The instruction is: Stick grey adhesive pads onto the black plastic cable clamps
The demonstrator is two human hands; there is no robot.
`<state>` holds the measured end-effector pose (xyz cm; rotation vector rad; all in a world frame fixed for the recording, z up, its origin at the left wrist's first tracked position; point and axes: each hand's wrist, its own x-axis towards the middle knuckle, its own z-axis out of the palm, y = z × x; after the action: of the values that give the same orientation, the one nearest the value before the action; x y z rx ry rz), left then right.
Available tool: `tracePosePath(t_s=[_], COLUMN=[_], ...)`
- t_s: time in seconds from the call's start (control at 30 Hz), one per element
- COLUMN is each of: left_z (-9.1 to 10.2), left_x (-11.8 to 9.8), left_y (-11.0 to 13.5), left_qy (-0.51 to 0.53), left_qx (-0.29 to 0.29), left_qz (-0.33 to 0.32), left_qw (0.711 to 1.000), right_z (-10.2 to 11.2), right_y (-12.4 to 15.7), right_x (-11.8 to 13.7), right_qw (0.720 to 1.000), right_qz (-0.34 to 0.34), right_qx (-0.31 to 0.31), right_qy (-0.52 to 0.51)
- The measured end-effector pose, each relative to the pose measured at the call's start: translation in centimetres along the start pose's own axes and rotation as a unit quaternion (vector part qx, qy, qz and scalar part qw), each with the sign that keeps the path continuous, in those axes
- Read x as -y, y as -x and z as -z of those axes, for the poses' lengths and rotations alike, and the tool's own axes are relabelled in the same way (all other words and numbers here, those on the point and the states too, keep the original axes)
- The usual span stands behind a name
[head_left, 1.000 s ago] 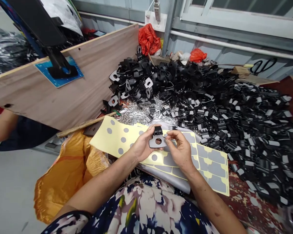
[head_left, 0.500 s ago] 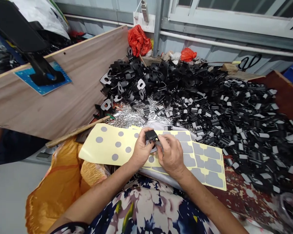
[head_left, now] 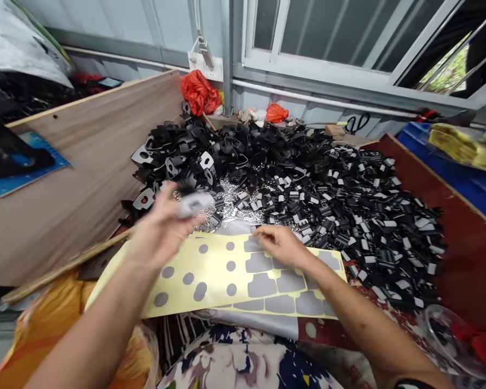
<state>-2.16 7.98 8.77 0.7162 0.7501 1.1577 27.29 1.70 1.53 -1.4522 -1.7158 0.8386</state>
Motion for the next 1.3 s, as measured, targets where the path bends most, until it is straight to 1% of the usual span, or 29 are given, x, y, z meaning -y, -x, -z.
tracePosePath(t_s=[0.03, 0.07, 0.1, 0.13, 0.17, 0.2, 0.23, 0.27, 0.3, 0.33, 0.37, 0.4, 0.47, 0.5, 0.57, 0.63, 0.67, 0.7, 0.77, 0.83, 0.87, 0.9, 0.97, 1.03, 1.1, 1.13, 1.2, 1.23, 1.3], left_z=[0.1, 0.0, -0.1, -0.2, -0.4, -0.6, -0.6, -0.6, -0.4, -0.1, 0.3, 0.9, 2.5, 3.3, 4.7, 5.0, 4.5, 3.7, 1.4, -1.1, -2.1, -2.7, -3.0, -2.2, -1.1, -0.5, 0.2, 0.3, 0.5], left_x=[-1.8, -3.0, -3.4, -3.1, -1.9, -0.1, 2.2, 4.6, 6.9, 8.8, 10.2, 11.1, 11.1, 10.6, 9.2, 8.2, 8.0, 8.1, 8.9, 10.1, 10.7, 11.1, 11.5, 11.4, 11.0, 10.9, 10.8, 10.9, 11.1], left_y=[-0.7, -1.2, -1.4, -1.3, -1.0, -0.5, 0.1, 0.6, 1.1, 1.3, 1.4, 1.3, 0.6, 0.2, -0.4, -0.4, -0.1, 0.2, 0.9, 1.5, 1.6, 1.6, 1.1, 0.5, -0.1, -0.3, -0.5, -0.6, -0.8], left_qy=[0.043, 0.068, 0.076, 0.063, 0.035, 0.001, -0.031, -0.054, -0.063, -0.072, -0.083, -0.101, -0.159, -0.187, -0.235, -0.266, -0.270, -0.262, -0.201, -0.120, -0.098, -0.090, -0.106, -0.127, -0.133, -0.132, -0.129, -0.127, -0.123], left_qx=[-0.034, -0.063, -0.083, -0.086, -0.074, -0.047, -0.006, 0.041, 0.074, 0.099, 0.115, 0.119, 0.100, 0.083, 0.054, 0.042, 0.042, 0.044, 0.059, 0.082, 0.090, 0.094, 0.082, 0.046, 0.022, 0.026, 0.057, 0.071, 0.082], left_qz=[-0.069, -0.113, -0.127, -0.108, -0.062, 0.001, 0.074, 0.150, 0.203, 0.235, 0.250, 0.249, 0.220, 0.201, 0.166, 0.134, 0.121, 0.108, 0.089, 0.084, 0.086, 0.091, 0.109, 0.128, 0.150, 0.164, 0.185, 0.190, 0.188], left_qw=[0.996, 0.989, 0.986, 0.988, 0.995, 0.999, 0.997, 0.986, 0.974, 0.964, 0.958, 0.956, 0.957, 0.958, 0.956, 0.954, 0.954, 0.958, 0.974, 0.986, 0.987, 0.987, 0.985, 0.982, 0.979, 0.977, 0.973, 0.971, 0.971], right_z=[1.2, 2.4, 3.5, 4.6, 5.6, 6.3, 6.9, 7.3, 7.5, 7.5, 7.6, 7.6, 7.9, 8.3, 8.8, 8.5, 7.6, 6.3, 2.4, -2.0, -3.8, -5.3, -6.9, -7.2, -7.2, -7.2, -7.5, -7.5, -7.3], right_y=[-1.6, -3.4, -5.4, -7.4, -9.5, -11.4, -13.3, -14.9, -16.3, -17.4, -18.2, -18.6, -18.6, -18.2, -16.3, -13.2, -11.2, -9.1, -4.8, -1.0, 0.7, 2.1, 4.6, 6.6, 8.1, 8.6, 9.2, 9.3, 9.2], right_x=[-0.2, -0.5, -0.9, -1.3, -1.8, -2.2, -2.6, -3.0, -3.3, -3.6, -3.8, -3.9, -4.1, -4.1, -4.0, -3.9, -3.7, -3.4, -2.5, -1.3, -0.6, 0.0, 0.9, 1.4, 1.5, 1.4, 1.2, 1.0, 1.1], right_qw=[0.999, 0.997, 0.990, 0.978, 0.961, 0.941, 0.923, 0.909, 0.902, 0.900, 0.900, 0.901, 0.901, 0.901, 0.909, 0.929, 0.941, 0.953, 0.968, 0.969, 0.971, 0.974, 0.987, 0.995, 0.998, 0.998, 0.997, 0.998, 1.000], right_qz=[0.002, 0.007, 0.016, 0.028, 0.040, 0.047, 0.050, 0.048, 0.043, 0.039, 0.036, 0.032, 0.025, 0.025, 0.039, 0.051, 0.047, 0.031, -0.014, -0.024, -0.027, -0.032, -0.042, -0.033, 0.009, 0.035, 0.069, 0.067, 0.025], right_qx=[-0.010, -0.020, -0.043, -0.087, -0.133, -0.169, -0.191, -0.197, -0.191, -0.177, -0.161, -0.147, -0.134, -0.141, -0.195, -0.265, -0.286, -0.288, -0.241, -0.178, -0.144, -0.116, -0.089, -0.085, -0.064, -0.045, -0.011, -0.001, 0.016], right_qy=[0.035, 0.079, 0.131, 0.185, 0.239, 0.289, 0.332, 0.363, 0.384, 0.397, 0.404, 0.407, 0.412, 0.409, 0.366, 0.254, 0.175, 0.090, -0.072, -0.167, -0.191, -0.191, -0.129, -0.040, 0.009, 0.017, 0.020, 0.019, -0.007])
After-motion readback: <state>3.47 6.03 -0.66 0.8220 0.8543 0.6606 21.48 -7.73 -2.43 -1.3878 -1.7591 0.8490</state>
